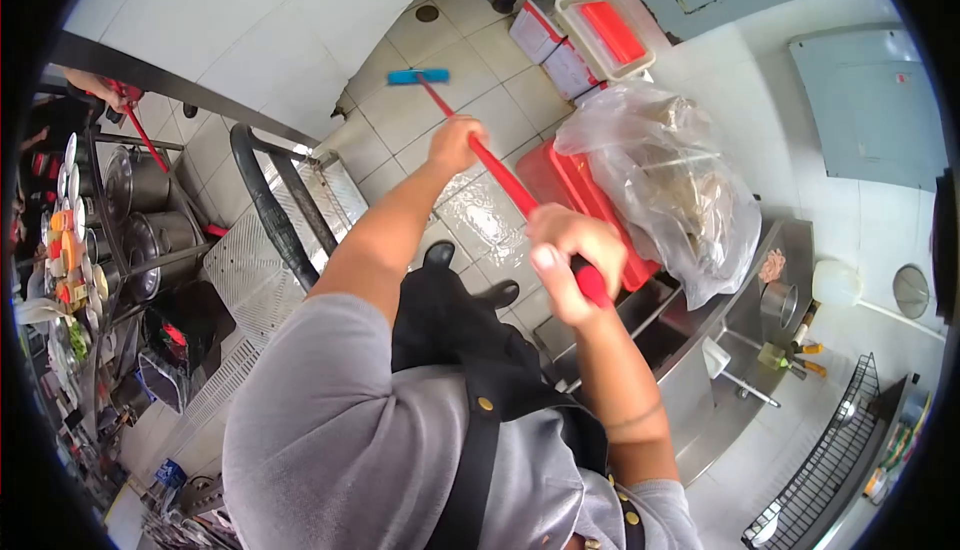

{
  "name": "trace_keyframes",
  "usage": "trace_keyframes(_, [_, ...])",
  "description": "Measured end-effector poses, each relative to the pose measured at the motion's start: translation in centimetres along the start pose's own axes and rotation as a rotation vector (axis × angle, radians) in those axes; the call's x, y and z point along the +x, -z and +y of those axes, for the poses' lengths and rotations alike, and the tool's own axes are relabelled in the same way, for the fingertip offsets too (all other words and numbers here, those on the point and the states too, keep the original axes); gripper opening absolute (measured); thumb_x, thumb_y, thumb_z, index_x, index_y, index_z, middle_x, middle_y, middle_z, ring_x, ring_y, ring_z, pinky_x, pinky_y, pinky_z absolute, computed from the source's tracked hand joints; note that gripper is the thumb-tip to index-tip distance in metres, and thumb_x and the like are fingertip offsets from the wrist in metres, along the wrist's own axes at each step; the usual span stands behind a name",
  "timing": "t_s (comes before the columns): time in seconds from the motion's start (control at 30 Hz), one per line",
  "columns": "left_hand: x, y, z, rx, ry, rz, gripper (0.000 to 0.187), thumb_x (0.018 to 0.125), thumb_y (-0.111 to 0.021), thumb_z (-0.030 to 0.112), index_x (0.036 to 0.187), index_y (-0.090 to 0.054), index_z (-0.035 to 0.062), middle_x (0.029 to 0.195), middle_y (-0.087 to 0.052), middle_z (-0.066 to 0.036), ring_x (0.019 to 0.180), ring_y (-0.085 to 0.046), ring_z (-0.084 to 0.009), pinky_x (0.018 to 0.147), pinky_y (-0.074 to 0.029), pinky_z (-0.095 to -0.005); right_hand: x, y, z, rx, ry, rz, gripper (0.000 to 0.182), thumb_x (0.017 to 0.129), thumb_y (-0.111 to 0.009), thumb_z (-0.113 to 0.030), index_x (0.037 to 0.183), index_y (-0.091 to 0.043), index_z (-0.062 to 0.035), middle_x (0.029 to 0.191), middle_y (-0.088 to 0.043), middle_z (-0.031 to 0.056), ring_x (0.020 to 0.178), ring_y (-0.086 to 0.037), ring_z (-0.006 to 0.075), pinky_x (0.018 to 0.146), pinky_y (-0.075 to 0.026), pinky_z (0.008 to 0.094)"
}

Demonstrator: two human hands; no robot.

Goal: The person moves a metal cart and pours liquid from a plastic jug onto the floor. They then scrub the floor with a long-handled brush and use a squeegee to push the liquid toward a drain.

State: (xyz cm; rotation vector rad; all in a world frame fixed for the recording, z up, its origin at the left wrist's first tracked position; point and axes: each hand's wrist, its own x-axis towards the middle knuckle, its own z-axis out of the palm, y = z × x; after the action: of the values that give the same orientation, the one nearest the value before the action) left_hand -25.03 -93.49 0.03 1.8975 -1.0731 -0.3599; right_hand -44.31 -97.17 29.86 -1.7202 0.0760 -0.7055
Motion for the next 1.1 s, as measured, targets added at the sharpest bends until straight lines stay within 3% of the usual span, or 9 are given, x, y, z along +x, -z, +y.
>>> trace_keyframes(0.1, [-3.8, 1.6, 1.2, -0.013, 0.026, 0.139, 0.012, 0.067, -0.078, 0.009, 0.065, -0.067, 0.0125, 0.076, -0.068, -0.01, 0.084, -0.067, -0.0348, 0.072, -0.051, -0.0478, -0.5, -0.4, -3.4, 0.111, -0.096, -0.041, 0.029, 0.081, -0.07, -0.004, 0.065, -0.046, -0.0071, 0.061, -0.051, 0.0059, 0.055, -0.053, 0.024, 0.056, -0.045, 0.0362])
trace_keyframes(0.2, [-9.6, 2.4, 8.9, -0.051, -0.019, -0.074, 0.008, 0.068, -0.077, 0.012, 0.068, -0.071, 0.017, 0.077, -0.07, -0.004, 0.084, -0.069, -0.0298, 0.075, -0.049, -0.0455, -1.8, 1.9, -11.7, 0.177, -0.105, -0.001, 0.033, 0.084, -0.074, -0.014, 0.065, -0.048, -0.0076, 0.058, -0.05, 0.0032, 0.051, -0.052, 0.0229, 0.054, -0.045, 0.0367])
trace_keyframes(0.33, [-11.5, 3.9, 18.3, -0.013, -0.215, -0.398, 0.006, 0.071, -0.075, 0.017, 0.068, -0.07, 0.0192, 0.077, -0.071, -0.002, 0.085, -0.069, -0.0267, 0.08, -0.045, -0.0419, -4.3, 4.8, -17.0, 0.447, 0.242, -0.157, 0.039, 0.087, -0.079, -0.026, 0.067, -0.051, -0.0075, 0.055, -0.049, 0.0015, 0.045, -0.051, 0.0237, 0.052, -0.051, 0.0424])
trace_keyframes(0.37, [-11.3, 3.4, 19.2, -0.032, -0.227, -0.38, 0.006, 0.071, -0.074, 0.017, 0.069, -0.07, 0.0195, 0.08, -0.072, -0.002, 0.084, -0.07, -0.0265, 0.083, -0.043, -0.0404, -4.7, 5.2, -18.2, 0.385, 0.237, -0.22, 0.035, 0.087, -0.076, -0.017, 0.066, -0.049, -0.0086, 0.056, -0.05, 0.0026, 0.047, -0.053, 0.0251, 0.055, -0.054, 0.0438])
trace_keyframes(0.5, [-7.5, -4.2, 12.6, -0.04, -0.163, -0.094, 0.012, 0.086, -0.071, 0.016, 0.075, -0.067, 0.0144, 0.082, -0.066, -0.01, 0.086, -0.066, -0.0351, 0.077, -0.051, -0.0485, -9.6, 3.3, -11.2, -0.068, 0.047, -0.005, 0.028, 0.081, -0.071, -0.004, 0.069, -0.046, -0.0091, 0.059, -0.048, 0.0041, 0.052, -0.051, 0.0257, 0.058, -0.05, 0.0411])
trace_keyframes(0.6, [-8.8, -9.0, 9.0, 0.064, -0.146, -0.069, 0.01, 0.076, -0.073, 0.012, 0.076, -0.064, 0.0123, 0.082, -0.067, -0.009, 0.083, -0.066, -0.0361, 0.069, -0.052, -0.0472, -14.9, 2.4, -6.3, -0.092, -0.059, 0.04, 0.024, 0.078, -0.066, -0.003, 0.071, -0.044, -0.0086, 0.062, -0.048, 0.0049, 0.056, -0.051, 0.0258, 0.064, -0.049, 0.042])
trace_keyframes(0.77, [-21.4, -8.2, 18.7, -0.062, -0.231, -0.255, 0.012, 0.078, -0.07, 0.019, 0.071, -0.061, 0.0141, 0.076, -0.065, -0.008, 0.08, -0.066, -0.0344, 0.068, -0.052, -0.0469, -19.9, 4.8, -20.4, -0.02, -0.239, 0.095, 0.029, 0.078, -0.074, -0.017, 0.067, -0.048, -0.0113, 0.057, -0.05, 0.0002, 0.052, -0.055, 0.0225, 0.062, -0.052, 0.043])
trace_keyframes(0.93, [-24.0, -6.0, 27.4, 0.024, -0.384, -0.517, 0.019, 0.083, -0.069, 0.024, 0.068, -0.062, 0.0155, 0.075, -0.065, -0.008, 0.078, -0.067, -0.0335, 0.067, -0.053, -0.0474, -24.0, 8.3, -25.6, 0.251, 0.198, 0.008, 0.046, 0.085, -0.083, -0.034, 0.068, -0.051, -0.0055, 0.059, -0.053, 0.0052, 0.049, -0.056, 0.0246, 0.055, -0.054, 0.041])
trace_keyframes(1.1, [-21.4, -11.5, 22.1, 0.077, -0.365, -0.405, 0.02, 0.082, -0.072, 0.025, 0.067, -0.063, 0.0158, 0.075, -0.067, -0.008, 0.079, -0.068, -0.0349, 0.067, -0.053, -0.0481, -27.8, 7.0, -20.0, -0.098, 0.025, 0.305, 0.022, 0.086, -0.065, -0.007, 0.071, -0.05, -0.0056, 0.062, -0.052, 0.0079, 0.055, -0.055, 0.0268, 0.059, -0.052, 0.041])
